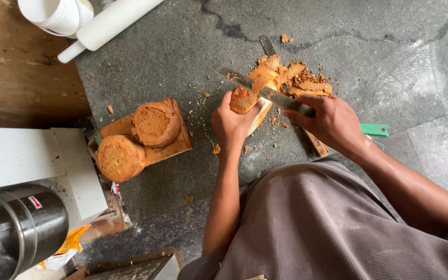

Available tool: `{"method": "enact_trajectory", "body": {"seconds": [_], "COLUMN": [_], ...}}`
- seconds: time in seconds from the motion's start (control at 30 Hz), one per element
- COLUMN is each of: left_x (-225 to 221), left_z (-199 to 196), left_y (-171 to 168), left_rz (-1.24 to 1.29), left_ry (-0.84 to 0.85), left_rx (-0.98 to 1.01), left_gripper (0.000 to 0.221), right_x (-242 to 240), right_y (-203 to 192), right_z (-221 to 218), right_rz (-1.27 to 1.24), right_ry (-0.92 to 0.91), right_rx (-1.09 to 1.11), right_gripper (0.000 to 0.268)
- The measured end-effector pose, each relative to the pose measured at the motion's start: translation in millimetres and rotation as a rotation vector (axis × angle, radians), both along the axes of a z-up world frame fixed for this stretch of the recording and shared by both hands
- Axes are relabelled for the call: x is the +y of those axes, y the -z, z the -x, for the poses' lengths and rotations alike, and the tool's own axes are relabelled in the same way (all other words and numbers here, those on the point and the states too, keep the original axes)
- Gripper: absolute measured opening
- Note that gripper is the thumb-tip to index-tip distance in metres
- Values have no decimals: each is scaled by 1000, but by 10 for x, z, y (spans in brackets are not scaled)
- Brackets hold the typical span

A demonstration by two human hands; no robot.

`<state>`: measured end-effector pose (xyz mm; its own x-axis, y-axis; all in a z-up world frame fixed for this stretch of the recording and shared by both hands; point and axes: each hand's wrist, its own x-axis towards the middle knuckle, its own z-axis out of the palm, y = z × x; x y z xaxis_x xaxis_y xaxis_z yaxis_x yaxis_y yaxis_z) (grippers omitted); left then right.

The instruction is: The person uses a long knife to trim the crust and uneven edges off baked bread loaves on a stone countertop, then carries the trimmed bread to another area and places it into metal containers.

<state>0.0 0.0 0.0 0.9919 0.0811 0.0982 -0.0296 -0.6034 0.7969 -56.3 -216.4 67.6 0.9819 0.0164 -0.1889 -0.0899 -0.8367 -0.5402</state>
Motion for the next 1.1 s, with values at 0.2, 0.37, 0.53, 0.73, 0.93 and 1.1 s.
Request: {"method": "enact_trajectory", "body": {"seconds": [0.2,0.37,0.53,0.73,0.93,1.1], "left_x": [-5,-35,-6,78,112,23], "left_z": [35,39,28,252,162,141], "left_y": [-45,-65,52,243,292,255], "left_rz": [-45,-27,-27,125,79,-24], "left_ry": [-29,52,110,37,1,26], "left_rx": [48,-24,-38,-125,-162,-99], "left_gripper": [64,60,62,68,66,65], "right_x": [-126,100,83,-63,-304,-159], "right_y": [57,72,109,262,353,291], "right_z": [244,38,-48,-72,106,-51], "right_rz": [-47,-16,-48,-84,-89,20], "right_ry": [41,32,15,67,99,60], "right_rx": [-71,-85,-116,-109,19,53], "right_gripper": [46,43,42,44,41,39]}}
